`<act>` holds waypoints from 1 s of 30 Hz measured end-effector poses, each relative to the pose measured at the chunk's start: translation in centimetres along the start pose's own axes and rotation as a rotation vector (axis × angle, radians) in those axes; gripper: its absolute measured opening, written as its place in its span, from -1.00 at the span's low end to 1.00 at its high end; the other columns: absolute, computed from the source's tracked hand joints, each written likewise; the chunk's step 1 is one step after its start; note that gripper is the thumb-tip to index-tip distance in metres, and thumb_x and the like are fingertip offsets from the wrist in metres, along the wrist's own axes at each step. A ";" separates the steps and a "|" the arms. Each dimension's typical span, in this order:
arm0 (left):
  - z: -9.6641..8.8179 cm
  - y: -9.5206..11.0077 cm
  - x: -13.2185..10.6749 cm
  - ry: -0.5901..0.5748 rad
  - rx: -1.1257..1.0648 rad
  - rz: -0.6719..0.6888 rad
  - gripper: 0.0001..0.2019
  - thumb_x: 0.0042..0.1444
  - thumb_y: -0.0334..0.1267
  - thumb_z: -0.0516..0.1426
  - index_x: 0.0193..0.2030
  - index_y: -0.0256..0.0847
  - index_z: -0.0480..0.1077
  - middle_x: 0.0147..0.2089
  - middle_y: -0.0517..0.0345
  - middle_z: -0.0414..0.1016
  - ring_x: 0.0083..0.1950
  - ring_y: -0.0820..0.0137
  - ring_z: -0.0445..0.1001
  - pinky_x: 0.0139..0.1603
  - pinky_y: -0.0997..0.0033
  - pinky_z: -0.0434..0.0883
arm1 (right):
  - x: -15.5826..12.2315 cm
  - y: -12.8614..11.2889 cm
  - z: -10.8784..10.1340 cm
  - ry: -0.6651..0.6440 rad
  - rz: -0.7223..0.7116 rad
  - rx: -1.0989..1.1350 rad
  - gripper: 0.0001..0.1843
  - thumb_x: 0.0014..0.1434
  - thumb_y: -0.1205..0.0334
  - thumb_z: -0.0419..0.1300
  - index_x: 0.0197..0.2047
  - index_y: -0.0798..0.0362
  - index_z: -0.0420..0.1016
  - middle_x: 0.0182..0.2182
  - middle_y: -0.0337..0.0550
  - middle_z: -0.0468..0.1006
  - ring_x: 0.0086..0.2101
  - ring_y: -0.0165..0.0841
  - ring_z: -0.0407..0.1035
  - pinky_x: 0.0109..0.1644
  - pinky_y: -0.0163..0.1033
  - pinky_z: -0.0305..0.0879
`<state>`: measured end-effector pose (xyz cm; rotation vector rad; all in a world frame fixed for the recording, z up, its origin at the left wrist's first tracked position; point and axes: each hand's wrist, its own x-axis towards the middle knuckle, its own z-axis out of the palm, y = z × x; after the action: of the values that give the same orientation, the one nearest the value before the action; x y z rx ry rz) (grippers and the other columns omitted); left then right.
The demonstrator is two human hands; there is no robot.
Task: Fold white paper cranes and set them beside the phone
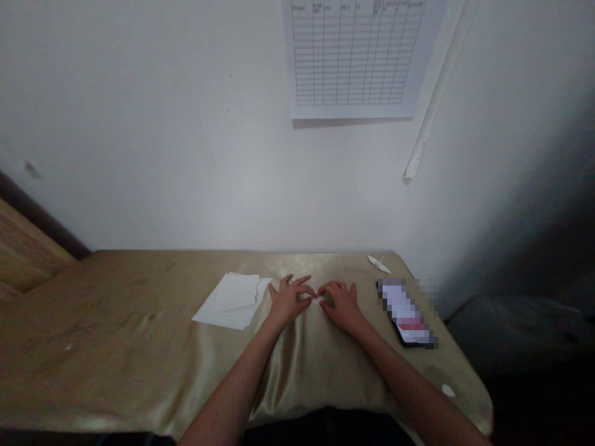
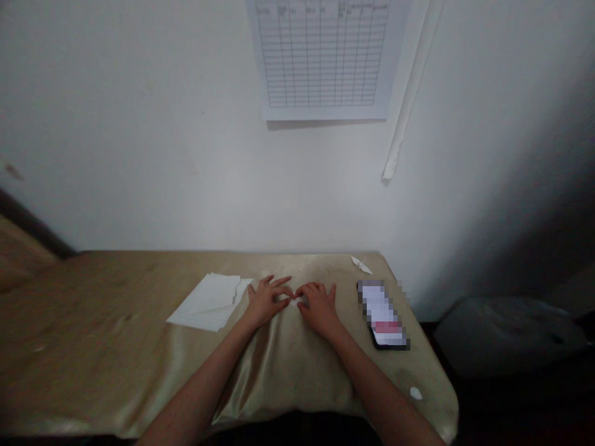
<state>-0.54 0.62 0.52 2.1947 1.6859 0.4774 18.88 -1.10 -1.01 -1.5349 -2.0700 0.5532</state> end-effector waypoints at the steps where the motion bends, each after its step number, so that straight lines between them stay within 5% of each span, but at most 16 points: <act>1: 0.0 0.0 0.0 0.004 0.009 0.002 -0.81 0.18 -0.13 0.23 -0.11 0.31 0.58 0.43 0.44 0.30 0.52 -0.11 -0.03 0.29 -0.72 -0.28 | 0.0 0.1 0.0 -0.014 0.001 0.010 -0.72 0.23 0.35 0.18 -0.02 -0.16 0.47 0.09 -0.19 0.52 0.24 -0.16 0.20 0.36 0.52 -0.50; 10: 0.0 0.0 -0.1 -0.017 0.012 -0.011 -0.80 0.20 -0.13 0.21 -0.10 0.33 0.58 0.44 0.47 0.28 0.53 -0.10 -0.05 0.29 -0.71 -0.30 | -0.4 1.3 -1.1 -0.122 -0.048 0.025 -0.52 0.16 0.45 0.12 0.09 -0.19 0.43 0.16 -0.21 0.47 0.32 -0.21 0.12 0.41 0.43 -0.51; 21: -0.2 0.3 -0.3 0.025 0.034 -0.019 -0.83 0.20 -0.09 0.24 -0.11 0.34 0.61 0.42 0.40 0.33 0.49 -0.07 0.00 0.35 -0.59 -0.24 | -0.7 1.9 -0.7 -0.106 -0.126 -0.014 -0.40 0.21 0.42 0.10 0.27 -0.22 0.37 0.29 -0.21 0.41 0.41 -0.16 -0.04 0.45 0.33 -0.35; 30: 0.8 0.5 -0.3 0.133 0.055 0.048 -0.86 0.19 -0.18 0.26 -0.13 0.16 0.61 0.37 0.28 0.38 0.43 0.04 0.11 0.41 -0.48 -0.21 | -0.2 2.0 -0.9 0.035 -0.197 -0.017 -0.72 0.34 0.28 0.12 -0.04 -0.08 0.65 -0.04 -0.12 0.61 0.12 -0.22 0.29 0.33 0.01 0.08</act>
<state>0.18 0.17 0.07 2.2928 1.7355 0.6095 21.05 -0.69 -1.50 -1.3199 -2.1725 0.4332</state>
